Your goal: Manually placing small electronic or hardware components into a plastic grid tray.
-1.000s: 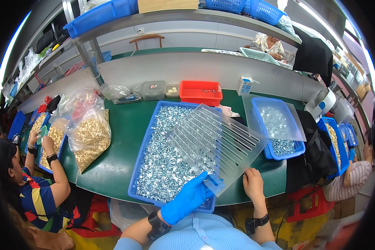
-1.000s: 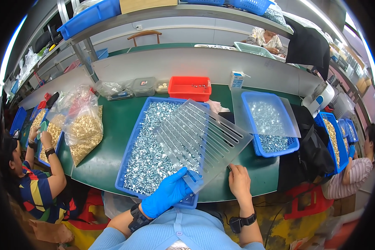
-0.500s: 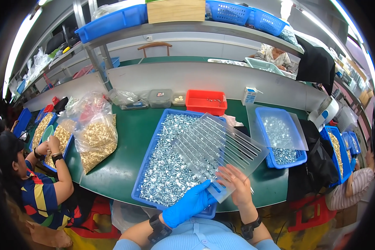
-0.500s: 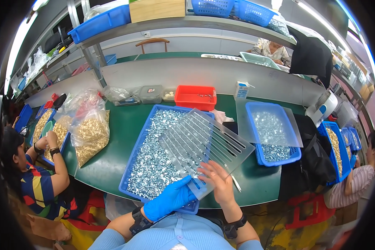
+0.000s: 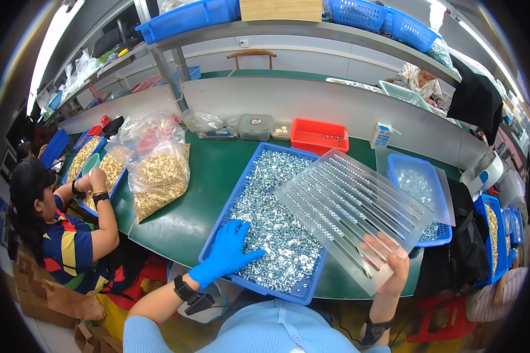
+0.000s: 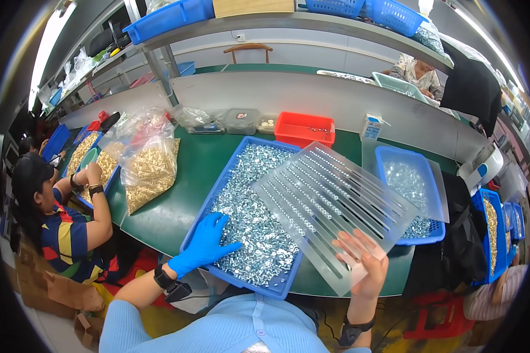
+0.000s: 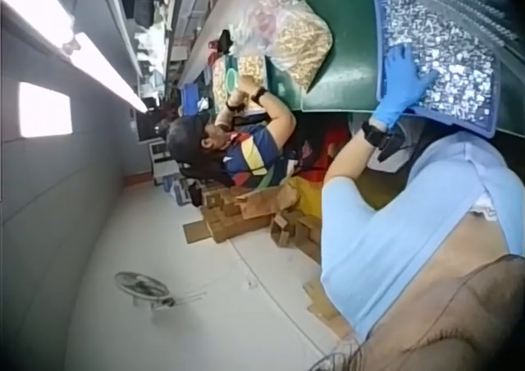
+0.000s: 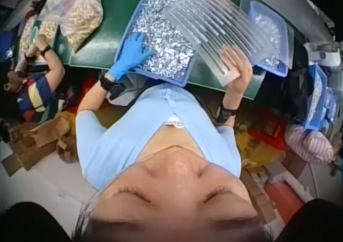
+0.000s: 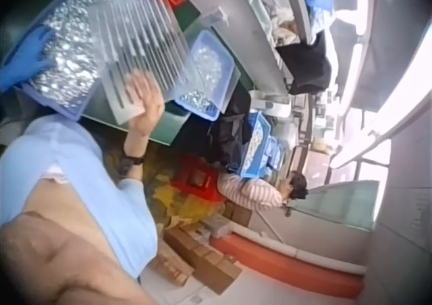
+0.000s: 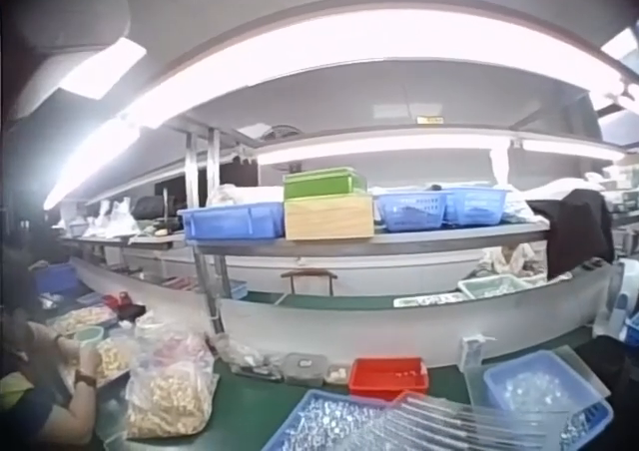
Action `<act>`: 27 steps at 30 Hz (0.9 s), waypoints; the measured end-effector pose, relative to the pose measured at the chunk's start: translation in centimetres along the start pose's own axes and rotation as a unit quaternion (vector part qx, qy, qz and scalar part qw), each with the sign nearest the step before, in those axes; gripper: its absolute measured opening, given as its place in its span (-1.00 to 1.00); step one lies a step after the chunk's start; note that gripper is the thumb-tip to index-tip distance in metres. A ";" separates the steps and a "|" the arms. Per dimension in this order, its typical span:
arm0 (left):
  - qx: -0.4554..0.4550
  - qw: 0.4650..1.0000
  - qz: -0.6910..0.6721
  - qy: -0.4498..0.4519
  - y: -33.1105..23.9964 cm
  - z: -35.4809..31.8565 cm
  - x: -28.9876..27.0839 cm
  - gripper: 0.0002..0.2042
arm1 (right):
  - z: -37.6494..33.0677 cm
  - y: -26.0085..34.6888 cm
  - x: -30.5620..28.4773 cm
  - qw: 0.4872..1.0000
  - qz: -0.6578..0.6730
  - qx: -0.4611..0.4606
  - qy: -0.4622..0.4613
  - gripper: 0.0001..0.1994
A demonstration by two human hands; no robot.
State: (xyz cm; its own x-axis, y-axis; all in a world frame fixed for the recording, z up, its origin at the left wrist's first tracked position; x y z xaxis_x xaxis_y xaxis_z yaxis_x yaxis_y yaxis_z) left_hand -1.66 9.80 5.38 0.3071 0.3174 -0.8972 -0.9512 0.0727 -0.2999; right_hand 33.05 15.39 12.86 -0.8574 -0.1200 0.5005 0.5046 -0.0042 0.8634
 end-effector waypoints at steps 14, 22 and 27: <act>0.073 0.988 -0.027 0.130 -4.2 2.9 4.0 -0.48 | -3.2 3.6 -4.8 0.996 -0.051 0.062 -0.042 -0.30; 0.048 0.993 -0.102 0.024 0.5 4.2 7.3 -0.73 | -0.6 -0.4 -2.4 1.000 -0.018 0.009 0.018 -0.36; -0.294 0.862 -0.409 0.053 -1.7 5.6 4.9 -0.80 | -0.1 -4.3 0.2 0.999 -0.001 0.003 0.038 -0.45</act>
State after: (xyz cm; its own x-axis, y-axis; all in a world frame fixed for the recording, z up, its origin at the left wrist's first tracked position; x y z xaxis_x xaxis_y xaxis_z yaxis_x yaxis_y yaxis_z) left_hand 1.31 16.51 3.35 0.8983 0.2978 -0.3231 -0.2450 -0.2710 -0.9309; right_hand 30.72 15.24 9.23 -0.8483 -0.1941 0.4926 0.5018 0.0022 0.8650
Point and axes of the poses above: each hand's wrist, its own z-axis towards the middle knuckle, its own x-axis out of the palm, y = z × x, the point moved 1 cm from there along z, towards the middle knuckle, and after that the axes turned 2 degrees about -y, right-handed, at the moved point
